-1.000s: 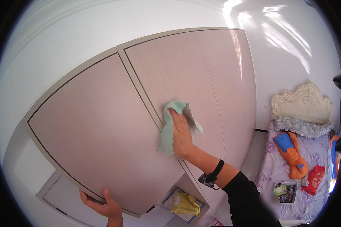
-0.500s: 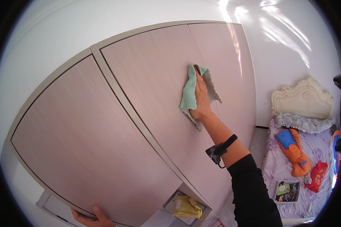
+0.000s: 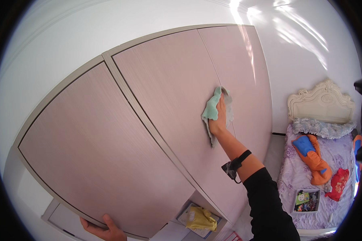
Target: The person wipes the interior and exterior surfaces of a light-colored wooden cupboard using a green cloth. They open the door, wipe the inside, close the door, and continue wiping the outside panels.
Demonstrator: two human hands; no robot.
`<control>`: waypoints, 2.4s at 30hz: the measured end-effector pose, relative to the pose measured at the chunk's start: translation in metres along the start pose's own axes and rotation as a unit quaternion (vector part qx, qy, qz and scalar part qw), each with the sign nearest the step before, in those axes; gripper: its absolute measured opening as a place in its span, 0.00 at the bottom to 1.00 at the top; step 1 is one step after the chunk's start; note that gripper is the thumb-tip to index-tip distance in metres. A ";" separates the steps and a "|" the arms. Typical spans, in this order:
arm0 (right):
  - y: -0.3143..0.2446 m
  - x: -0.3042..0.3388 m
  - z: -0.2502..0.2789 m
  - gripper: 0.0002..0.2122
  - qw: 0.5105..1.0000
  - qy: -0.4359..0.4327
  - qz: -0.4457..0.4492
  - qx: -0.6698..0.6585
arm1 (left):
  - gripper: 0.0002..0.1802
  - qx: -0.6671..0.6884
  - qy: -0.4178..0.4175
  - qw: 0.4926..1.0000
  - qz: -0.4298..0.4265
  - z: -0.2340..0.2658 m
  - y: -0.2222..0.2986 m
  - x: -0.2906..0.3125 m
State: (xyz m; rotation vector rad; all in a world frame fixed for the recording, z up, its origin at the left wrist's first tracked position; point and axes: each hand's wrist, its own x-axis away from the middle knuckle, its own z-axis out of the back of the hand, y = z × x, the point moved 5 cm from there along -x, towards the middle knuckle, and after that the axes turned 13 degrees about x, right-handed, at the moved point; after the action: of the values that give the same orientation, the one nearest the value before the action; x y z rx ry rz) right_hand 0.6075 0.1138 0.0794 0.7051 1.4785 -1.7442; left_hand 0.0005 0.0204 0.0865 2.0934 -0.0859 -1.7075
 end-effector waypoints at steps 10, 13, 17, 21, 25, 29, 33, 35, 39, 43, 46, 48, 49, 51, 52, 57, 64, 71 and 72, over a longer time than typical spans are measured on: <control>-0.127 0.228 0.047 0.46 0.965 -0.097 0.204 -0.135 | 0.54 0.035 -0.009 0.999 -0.014 -0.009 0.011 -0.003; -0.111 0.234 0.040 0.44 0.954 -0.121 0.224 -0.159 | 0.54 0.007 0.005 1.000 -0.027 -0.005 0.008 -0.003; -0.053 0.196 0.025 0.40 0.971 -0.053 0.154 -0.174 | 0.55 -0.018 0.003 1.000 -0.015 -0.002 0.004 -0.001; 0.008 0.155 0.011 0.42 0.988 0.026 0.129 -0.083 | 0.55 -0.022 0.000 1.000 0.003 -0.002 0.006 0.001; 0.070 0.125 -0.011 0.38 0.999 0.001 0.029 -0.031 | 0.55 -0.027 0.002 1.000 0.010 -0.002 0.008 0.001; 0.129 0.114 -0.035 0.34 0.995 -0.009 -0.101 -0.024 | 0.55 -0.007 0.007 1.000 0.003 -0.005 0.006 -0.001; 0.169 0.136 -0.062 0.33 0.971 0.029 -0.186 -0.146 | 0.54 -0.003 -0.014 1.000 -0.001 -0.006 0.011 -0.001; 0.180 0.164 -0.072 0.33 0.946 0.031 -0.251 -0.203 | 0.48 -0.024 -0.038 0.999 0.018 -0.006 0.011 0.001; 0.149 0.225 -0.067 0.34 0.926 -0.005 -0.305 -0.222 | 0.47 0.049 -0.060 0.997 0.011 -0.008 0.009 -0.001; 0.018 0.270 -0.020 0.37 0.992 -0.044 -0.060 -0.104 | 0.47 0.009 -0.071 0.995 -0.063 -0.006 0.010 -0.003; -0.101 0.273 0.023 0.43 0.971 0.000 0.219 -0.097 | 0.47 0.024 -0.057 0.994 -0.089 -0.006 0.013 -0.001; -0.159 0.258 0.035 0.46 0.957 -0.098 0.265 -0.061 | 0.46 0.005 -0.047 0.995 -0.087 -0.005 0.014 -0.002; -0.180 0.242 0.045 0.45 0.951 -0.099 0.287 -0.057 | 0.46 -0.002 -0.044 0.995 -0.090 -0.005 0.016 -0.002; -0.223 0.201 0.057 0.45 0.938 -0.104 0.327 -0.044 | 0.44 -0.022 -0.053 0.994 -0.098 -0.005 0.022 -0.004; -0.246 0.179 0.065 0.46 0.935 -0.066 0.346 -0.040 | 0.43 -0.034 -0.053 0.994 -0.092 -0.005 0.024 -0.006; -0.359 0.096 0.112 0.40 0.894 0.028 0.423 -0.145 | 0.40 0.014 -0.015 0.994 -0.105 -0.001 0.035 -0.011; -0.428 0.129 0.118 0.46 0.873 0.048 0.483 -0.055 | 0.36 0.074 -0.013 0.993 -0.094 0.008 0.033 -0.006; -0.435 0.215 0.132 0.33 0.751 -0.042 0.654 -0.074 | 0.39 0.139 -0.052 0.987 -0.055 0.015 0.019 0.015; -0.442 0.204 0.134 0.33 0.733 -0.040 0.675 -0.069 | 0.40 0.146 -0.060 0.986 -0.053 0.014 0.015 0.022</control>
State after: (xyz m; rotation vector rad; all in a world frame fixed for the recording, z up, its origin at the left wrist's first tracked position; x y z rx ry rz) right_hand 0.1363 -0.0233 0.1996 1.1652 0.5823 -0.4815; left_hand -0.0046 -0.0040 0.0696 2.2318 -0.2829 -1.9877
